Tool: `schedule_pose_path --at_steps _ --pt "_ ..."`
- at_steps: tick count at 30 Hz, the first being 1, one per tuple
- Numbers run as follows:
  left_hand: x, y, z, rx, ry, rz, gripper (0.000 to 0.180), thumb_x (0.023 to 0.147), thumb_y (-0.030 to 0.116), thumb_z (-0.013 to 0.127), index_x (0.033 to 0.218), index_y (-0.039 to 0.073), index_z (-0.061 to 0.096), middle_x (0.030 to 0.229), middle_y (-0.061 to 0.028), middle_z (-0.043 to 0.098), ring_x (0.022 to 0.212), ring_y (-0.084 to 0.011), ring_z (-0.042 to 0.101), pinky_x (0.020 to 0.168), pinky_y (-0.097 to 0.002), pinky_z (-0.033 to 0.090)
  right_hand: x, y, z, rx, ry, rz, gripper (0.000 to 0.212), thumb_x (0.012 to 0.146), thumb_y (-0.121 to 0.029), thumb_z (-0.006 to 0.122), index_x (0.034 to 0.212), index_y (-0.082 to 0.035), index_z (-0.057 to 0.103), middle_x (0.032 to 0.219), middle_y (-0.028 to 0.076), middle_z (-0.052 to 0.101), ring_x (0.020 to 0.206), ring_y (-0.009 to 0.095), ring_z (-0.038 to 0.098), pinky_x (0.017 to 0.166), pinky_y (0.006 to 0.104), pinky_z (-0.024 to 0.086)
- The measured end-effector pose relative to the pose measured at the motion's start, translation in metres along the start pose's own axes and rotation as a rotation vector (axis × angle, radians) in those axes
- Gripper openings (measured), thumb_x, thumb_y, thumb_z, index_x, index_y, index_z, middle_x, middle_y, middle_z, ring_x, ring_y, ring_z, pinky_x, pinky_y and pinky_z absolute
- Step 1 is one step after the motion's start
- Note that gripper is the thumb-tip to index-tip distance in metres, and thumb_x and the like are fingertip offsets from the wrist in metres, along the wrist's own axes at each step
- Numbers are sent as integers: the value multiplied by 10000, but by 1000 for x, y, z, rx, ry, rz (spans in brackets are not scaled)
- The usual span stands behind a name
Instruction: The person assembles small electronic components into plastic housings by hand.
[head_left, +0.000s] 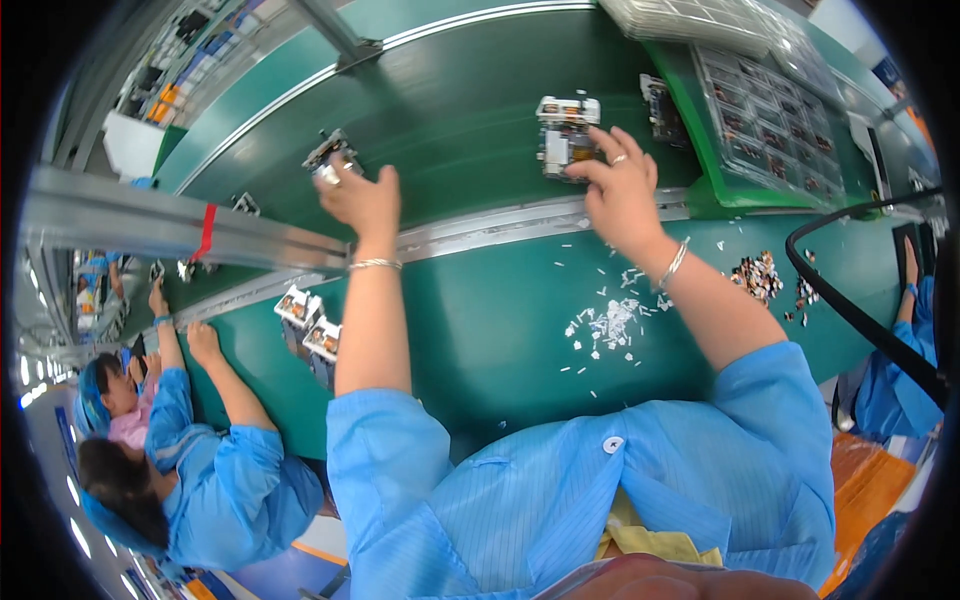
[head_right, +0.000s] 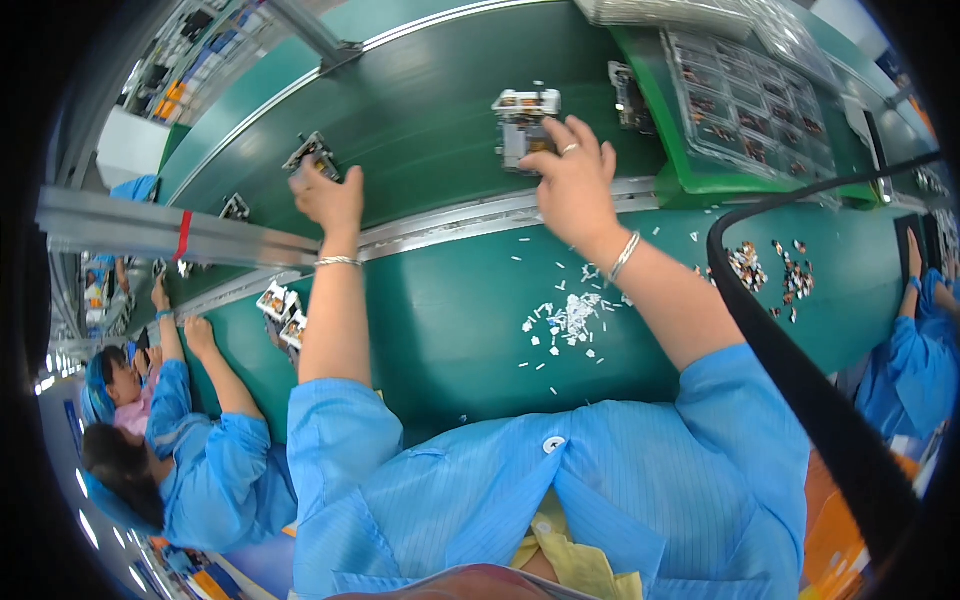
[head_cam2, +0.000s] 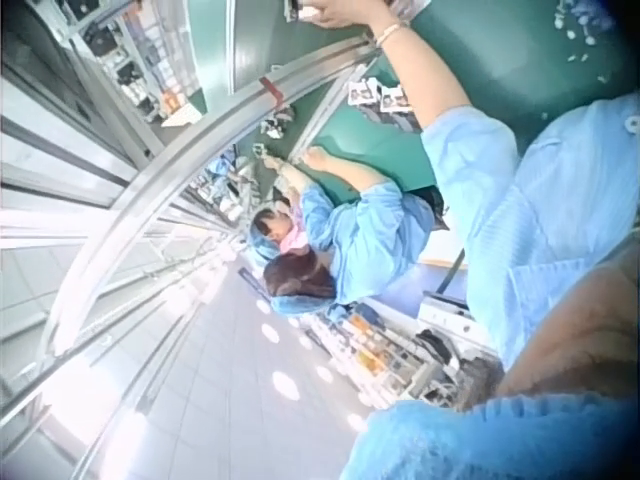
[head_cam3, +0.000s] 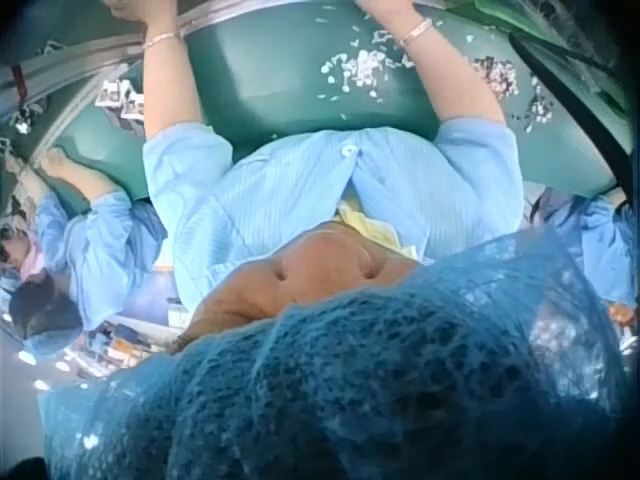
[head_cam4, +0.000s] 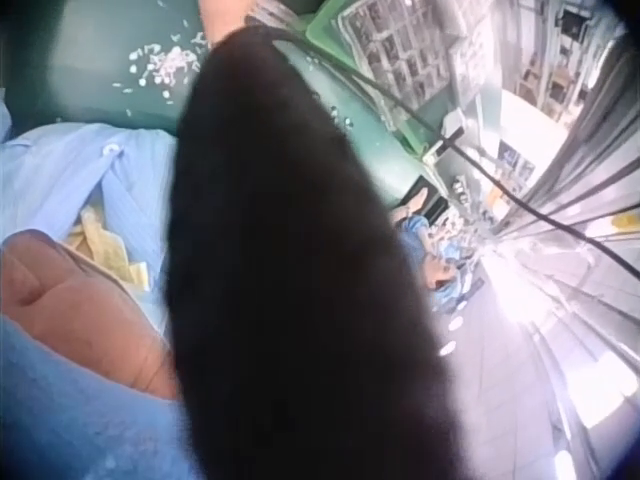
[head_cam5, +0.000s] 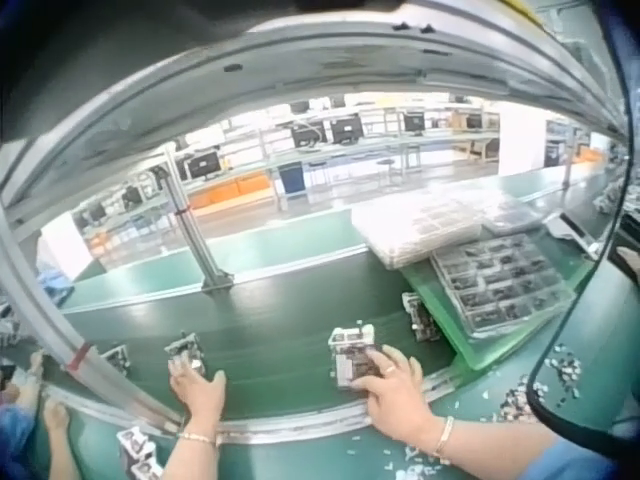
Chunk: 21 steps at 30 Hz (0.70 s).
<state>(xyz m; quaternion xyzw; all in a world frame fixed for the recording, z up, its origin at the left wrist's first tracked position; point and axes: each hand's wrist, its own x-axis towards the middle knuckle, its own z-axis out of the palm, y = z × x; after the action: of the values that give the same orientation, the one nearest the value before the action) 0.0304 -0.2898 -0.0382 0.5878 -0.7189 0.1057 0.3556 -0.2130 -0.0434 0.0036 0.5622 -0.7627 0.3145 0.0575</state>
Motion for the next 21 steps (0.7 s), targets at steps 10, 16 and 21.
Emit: schedule_pose_path --at_steps 10,16,21 --pt "10 -13 21 -151 -190 -124 874 687 321 712 1419 11 348 1196 -283 578 1074 -428 526 1000 -461 389 -129 28 -97 317 -165 181 174 809 6 636 963 -66 674 1110 107 609 1065 301 528 890 369 461" --pt "-60 45 -61 -484 -396 74 808 710 228 741 1393 -24 388 1051 -199 576 1025 -348 523 910 -434 437 -146 92 -130 -27 -15 403 151 793 -23 668 942 -47 676 982 96 623 976 298 543 882 379 441" --pt "-147 68 -130 -523 -481 109 863 715 245 783 1425 -10 361 1070 -181 566 1053 -334 501 944 -430 397 -143 92 -132 -120 -67 377 126 769 -78 710 888 -52 678 940 77 614 954 295 531 835 398 431"
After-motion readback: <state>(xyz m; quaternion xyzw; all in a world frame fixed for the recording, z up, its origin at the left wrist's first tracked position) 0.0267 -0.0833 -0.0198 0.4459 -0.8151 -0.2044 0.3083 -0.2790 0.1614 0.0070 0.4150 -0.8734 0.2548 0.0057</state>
